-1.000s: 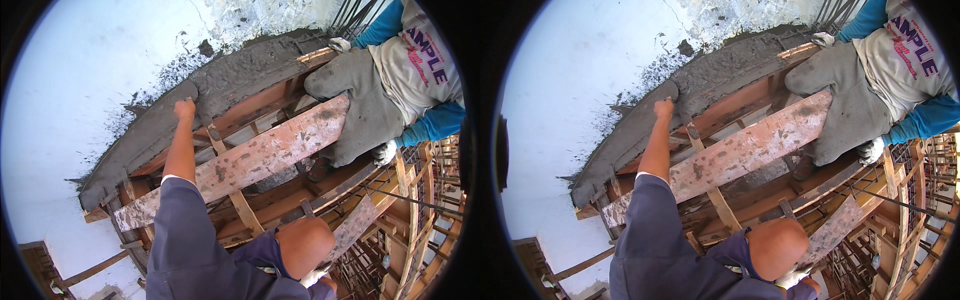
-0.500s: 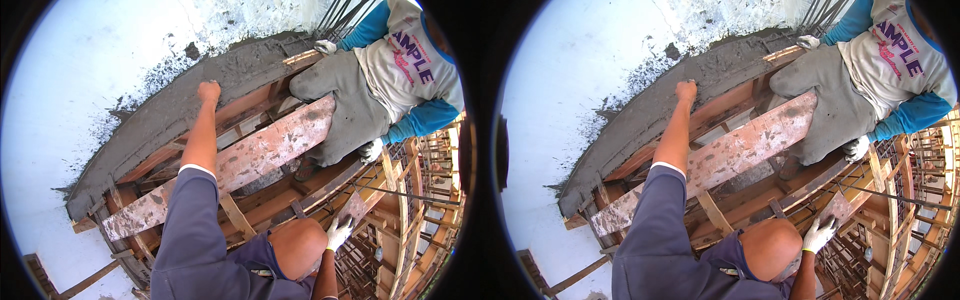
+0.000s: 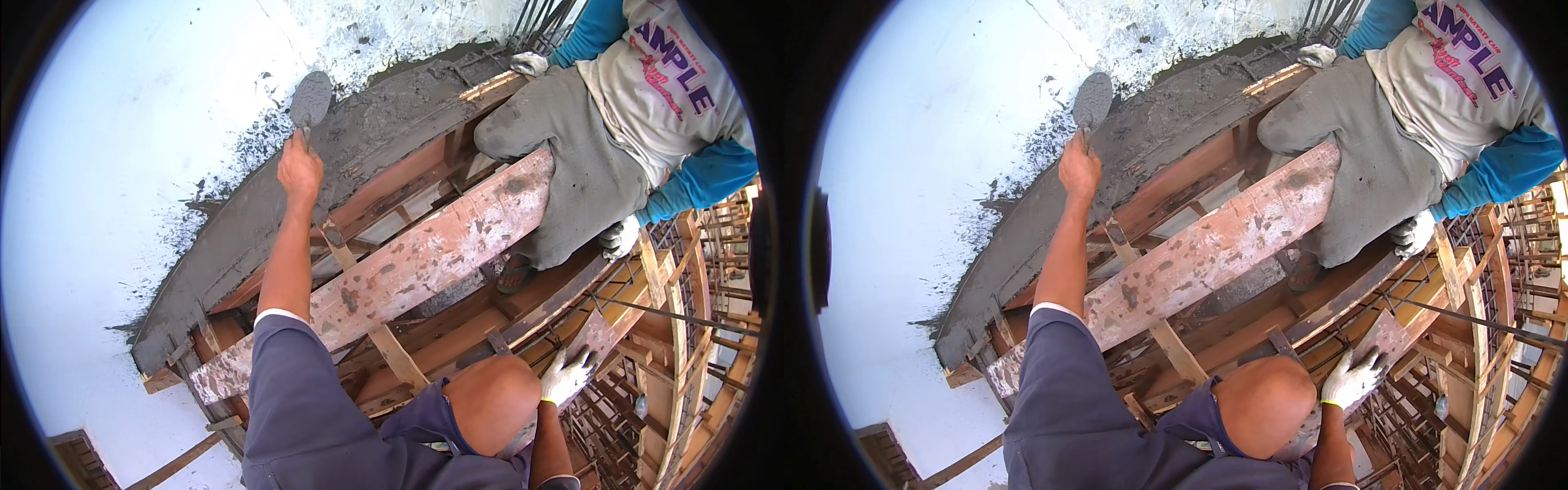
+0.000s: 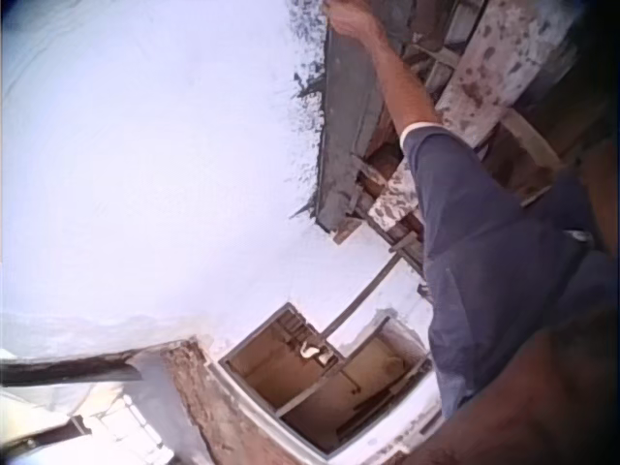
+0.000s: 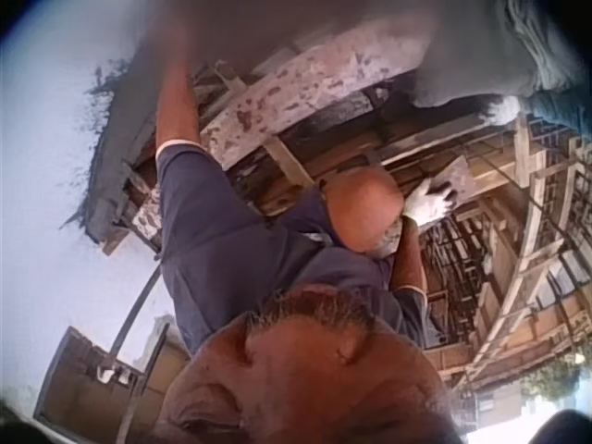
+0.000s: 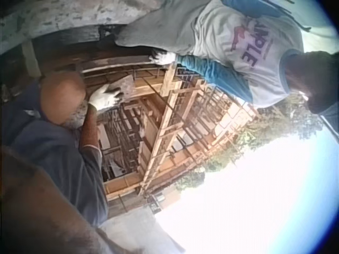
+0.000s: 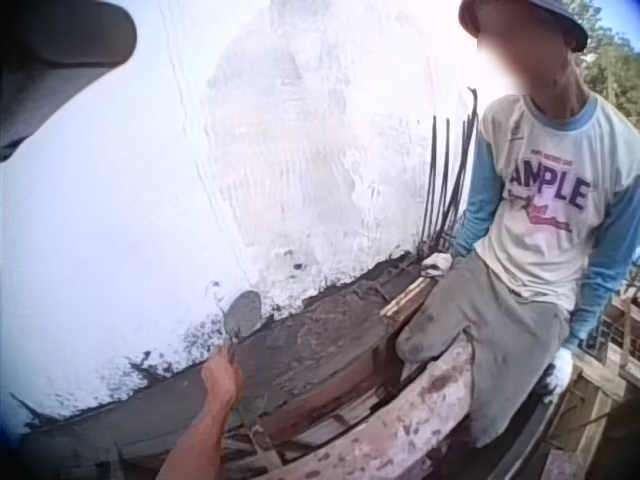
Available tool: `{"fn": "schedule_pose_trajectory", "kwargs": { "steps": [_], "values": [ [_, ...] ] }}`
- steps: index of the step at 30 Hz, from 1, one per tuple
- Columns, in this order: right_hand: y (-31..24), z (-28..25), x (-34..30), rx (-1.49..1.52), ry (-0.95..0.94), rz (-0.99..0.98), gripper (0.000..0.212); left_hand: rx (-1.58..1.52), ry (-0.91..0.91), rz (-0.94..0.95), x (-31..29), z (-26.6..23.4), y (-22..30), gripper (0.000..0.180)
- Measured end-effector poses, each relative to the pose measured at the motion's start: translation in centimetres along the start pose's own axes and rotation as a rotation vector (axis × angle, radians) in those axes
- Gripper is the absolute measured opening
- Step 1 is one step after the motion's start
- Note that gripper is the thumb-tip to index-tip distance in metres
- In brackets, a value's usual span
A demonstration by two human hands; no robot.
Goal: The person applies concrete to the edge of a wooden structure using a trowel, taking mortar from a bucket and smoothing it along the rim.
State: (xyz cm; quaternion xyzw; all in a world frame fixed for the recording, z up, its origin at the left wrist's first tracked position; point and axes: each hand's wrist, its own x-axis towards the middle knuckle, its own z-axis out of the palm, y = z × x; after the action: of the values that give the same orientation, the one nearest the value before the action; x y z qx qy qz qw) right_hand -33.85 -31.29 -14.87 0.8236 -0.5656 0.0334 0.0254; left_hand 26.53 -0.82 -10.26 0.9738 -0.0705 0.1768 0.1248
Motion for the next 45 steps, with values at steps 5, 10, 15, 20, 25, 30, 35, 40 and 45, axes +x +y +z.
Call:
{"fn": "schedule_pose_trajectory", "kwargs": {
  "steps": [5, 10, 15, 20, 25, 30, 35, 40, 45],
  "values": [
    [0.0, 0.1, 0.3, 0.013, 0.018, -0.007, 0.063, 0.361, 0.030, 0.153, 4.0, -4.8, -5.4, 0.060],
    [-0.1, -0.2, 0.3, 0.027, 0.020, 0.006, 0.065, 0.579, -0.021, 0.337, 5.1, -2.3, -7.3, 0.063],
    [-0.4, -0.3, 0.6, 0.018, 0.020, -0.006, 0.064, 0.587, -0.065, 0.308, 2.4, 2.6, -10.1, 0.064],
    [-0.2, 0.0, 0.2, 0.025, 0.000, 0.017, 0.065, 0.515, 0.058, 0.321, 4.2, -1.7, -6.8, 0.066],
    [-0.2, 0.0, 0.4, -0.002, -0.001, -0.001, 0.064, 0.499, -0.309, 0.259, 2.5, 0.3, -8.5, 0.049],
    [-0.6, -0.1, 0.3, -0.006, -0.016, 0.031, 0.063, 0.149, -0.229, -0.158, -3.6, 2.0, -9.8, 0.038],
    [0.0, 0.3, 0.1, -0.029, -0.023, 0.012, 0.063, -0.097, -0.249, -0.396, -4.1, 3.3, -8.8, 0.041],
    [-0.2, 0.1, 0.2, -0.042, -0.021, 0.002, 0.064, -0.268, -0.328, -0.423, -1.5, 6.0, -2.9, 0.048],
    [0.1, 0.8, 0.3, -0.032, 0.015, -0.021, 0.065, -0.363, -0.407, -0.298, 1.0, 9.8, 3.9, 0.047]
  ]
}}
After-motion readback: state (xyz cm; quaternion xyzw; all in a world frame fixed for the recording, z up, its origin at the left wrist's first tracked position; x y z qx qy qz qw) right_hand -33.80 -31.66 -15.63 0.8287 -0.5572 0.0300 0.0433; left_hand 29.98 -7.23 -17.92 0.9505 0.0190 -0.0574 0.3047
